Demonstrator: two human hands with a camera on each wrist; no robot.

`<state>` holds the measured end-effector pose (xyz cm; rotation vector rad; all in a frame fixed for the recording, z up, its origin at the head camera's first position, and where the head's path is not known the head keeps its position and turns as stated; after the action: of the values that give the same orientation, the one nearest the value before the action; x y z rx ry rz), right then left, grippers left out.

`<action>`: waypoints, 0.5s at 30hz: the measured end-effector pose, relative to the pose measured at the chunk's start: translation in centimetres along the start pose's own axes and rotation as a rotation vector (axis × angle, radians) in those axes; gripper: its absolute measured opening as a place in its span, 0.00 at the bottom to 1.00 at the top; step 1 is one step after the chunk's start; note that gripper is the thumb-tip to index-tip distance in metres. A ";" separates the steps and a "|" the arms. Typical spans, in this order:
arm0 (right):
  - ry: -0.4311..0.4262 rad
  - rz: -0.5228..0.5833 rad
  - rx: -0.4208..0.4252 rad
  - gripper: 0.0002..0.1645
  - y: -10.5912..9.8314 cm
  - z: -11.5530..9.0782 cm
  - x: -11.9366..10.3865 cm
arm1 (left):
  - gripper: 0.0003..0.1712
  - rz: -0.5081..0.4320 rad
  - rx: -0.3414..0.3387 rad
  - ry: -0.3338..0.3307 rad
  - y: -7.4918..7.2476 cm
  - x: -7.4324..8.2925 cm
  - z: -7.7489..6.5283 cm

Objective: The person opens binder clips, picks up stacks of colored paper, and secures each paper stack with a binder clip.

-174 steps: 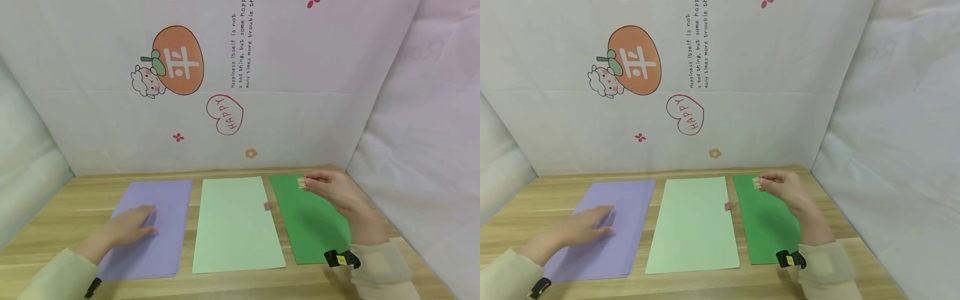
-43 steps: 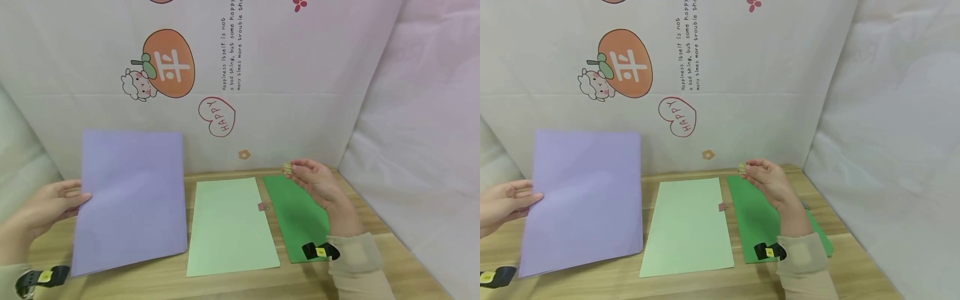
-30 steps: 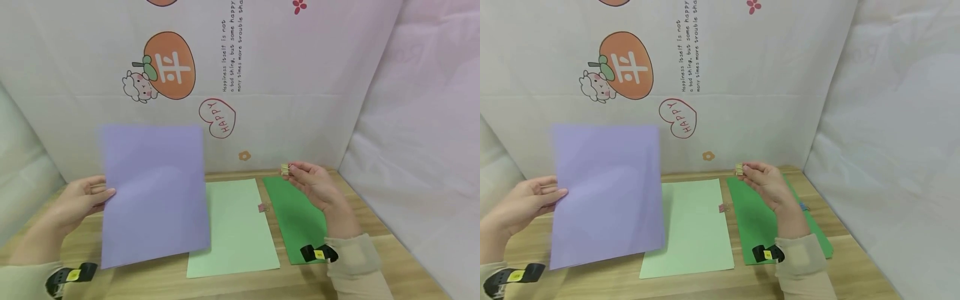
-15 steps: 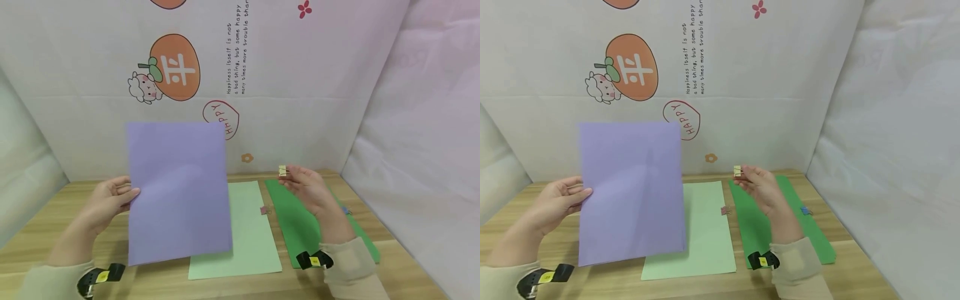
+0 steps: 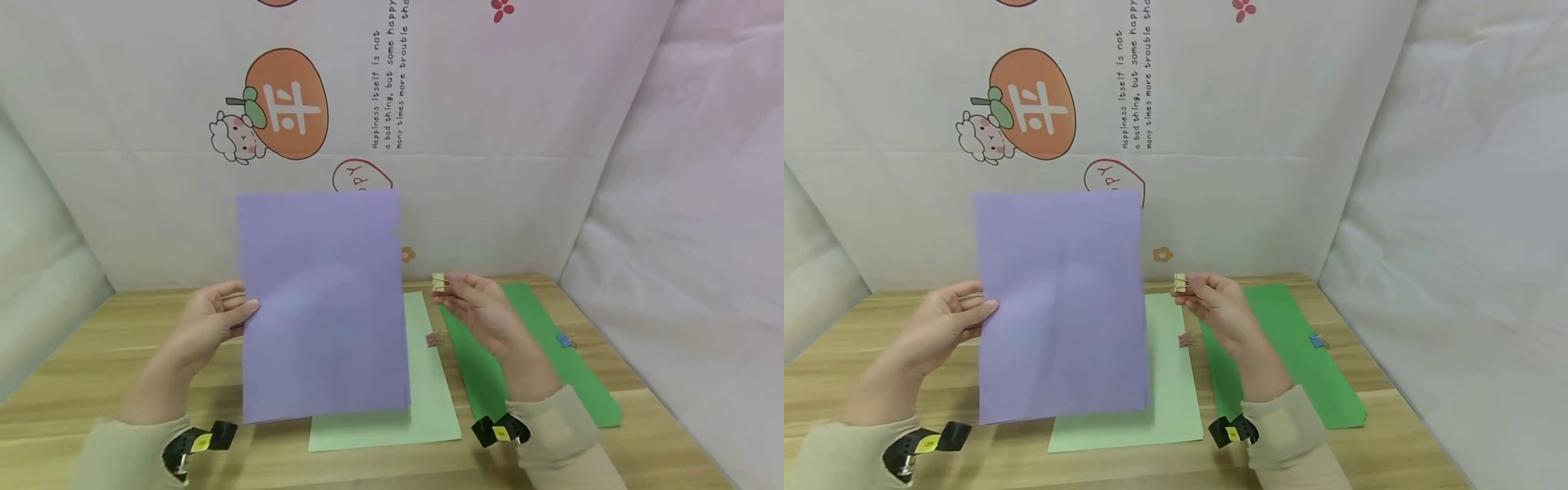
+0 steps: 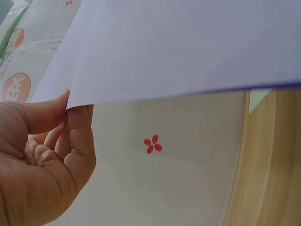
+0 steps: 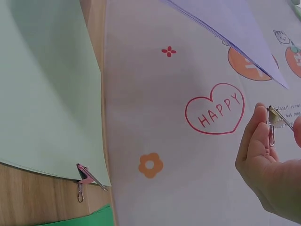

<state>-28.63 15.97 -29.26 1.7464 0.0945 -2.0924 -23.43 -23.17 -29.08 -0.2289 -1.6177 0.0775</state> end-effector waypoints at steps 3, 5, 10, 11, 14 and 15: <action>-0.001 0.009 0.010 0.09 0.2 0.0 0.0 | 0.34 -0.013 -0.008 0.016 0.6 0.3 0.0; -0.005 0.012 0.007 0.08 0.3 0.0 0.0 | 0.32 0.003 0.003 0.018 0.9 0.4 0.0; -0.012 0.033 0.005 0.08 0.7 -0.1 0.1 | 0.30 0.043 0.025 0.022 1.7 1.0 -0.1; -0.012 0.035 0.009 0.08 0.7 -0.1 0.1 | 0.31 0.046 0.026 0.023 1.8 1.1 -0.1; -0.008 0.041 0.019 0.08 0.8 -0.1 0.1 | 0.32 0.052 0.025 0.027 2.1 1.4 -0.1; -0.007 0.046 0.023 0.08 0.8 -0.1 0.2 | 0.32 0.051 0.024 0.028 2.2 1.4 -0.1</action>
<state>-28.31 15.24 -29.32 1.7385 0.0277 -2.0743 -23.18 -20.78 -28.07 -0.2518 -1.5821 0.1325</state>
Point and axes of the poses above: each hand's wrist, its own z-axis towards the middle knuckle, its own y-axis out of the palm, x = y × z, the point moved 3 cm from there along z, towards the middle knuckle, and after that the axes turned 8 degrees about -y, right-handed, at the moved point
